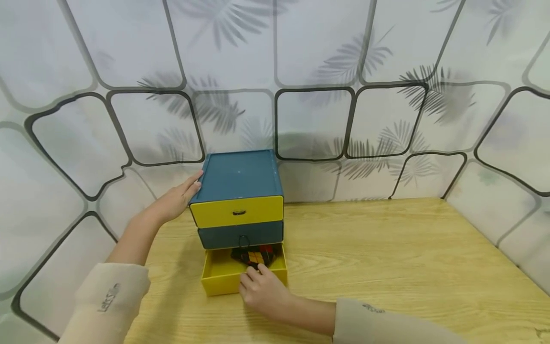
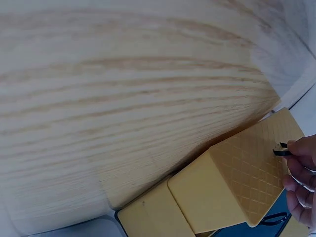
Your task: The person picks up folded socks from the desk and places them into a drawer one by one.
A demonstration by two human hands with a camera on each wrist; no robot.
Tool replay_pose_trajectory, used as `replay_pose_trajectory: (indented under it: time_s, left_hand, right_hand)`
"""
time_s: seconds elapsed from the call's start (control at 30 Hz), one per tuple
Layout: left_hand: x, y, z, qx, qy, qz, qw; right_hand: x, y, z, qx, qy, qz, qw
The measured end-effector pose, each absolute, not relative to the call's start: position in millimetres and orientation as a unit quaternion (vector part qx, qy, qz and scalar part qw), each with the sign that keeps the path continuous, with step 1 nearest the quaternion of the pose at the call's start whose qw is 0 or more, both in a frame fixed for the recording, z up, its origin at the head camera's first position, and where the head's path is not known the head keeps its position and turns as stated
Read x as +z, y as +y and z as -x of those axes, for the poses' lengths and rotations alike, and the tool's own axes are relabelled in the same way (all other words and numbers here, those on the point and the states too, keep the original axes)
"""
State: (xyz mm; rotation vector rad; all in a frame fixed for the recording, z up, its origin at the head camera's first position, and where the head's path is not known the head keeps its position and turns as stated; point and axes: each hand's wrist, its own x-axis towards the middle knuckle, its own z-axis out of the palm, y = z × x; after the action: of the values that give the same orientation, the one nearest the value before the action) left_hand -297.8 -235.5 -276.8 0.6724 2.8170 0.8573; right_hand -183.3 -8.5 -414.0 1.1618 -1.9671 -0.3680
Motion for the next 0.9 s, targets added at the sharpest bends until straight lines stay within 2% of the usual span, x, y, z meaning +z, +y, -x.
replay_pose_trajectory:
  time_s: [0.2,0.43,0.9]
  left_hand:
    - [-277,-237,297,0.283,0.931,-0.223,0.056]
    - [-277,-237,296,0.282,0.932,-0.222,0.058]
    - [-279,-237,297,0.287,0.931,-0.22,0.056]
  right_hand:
    - [-421,-9,194,-0.15,-0.773,-0.451,0.419]
    - [-429,-12,206,-0.168,-0.797,-0.428,0.392]
    - [-432,-12,214,-0.191,-0.797,-0.413,0.397]
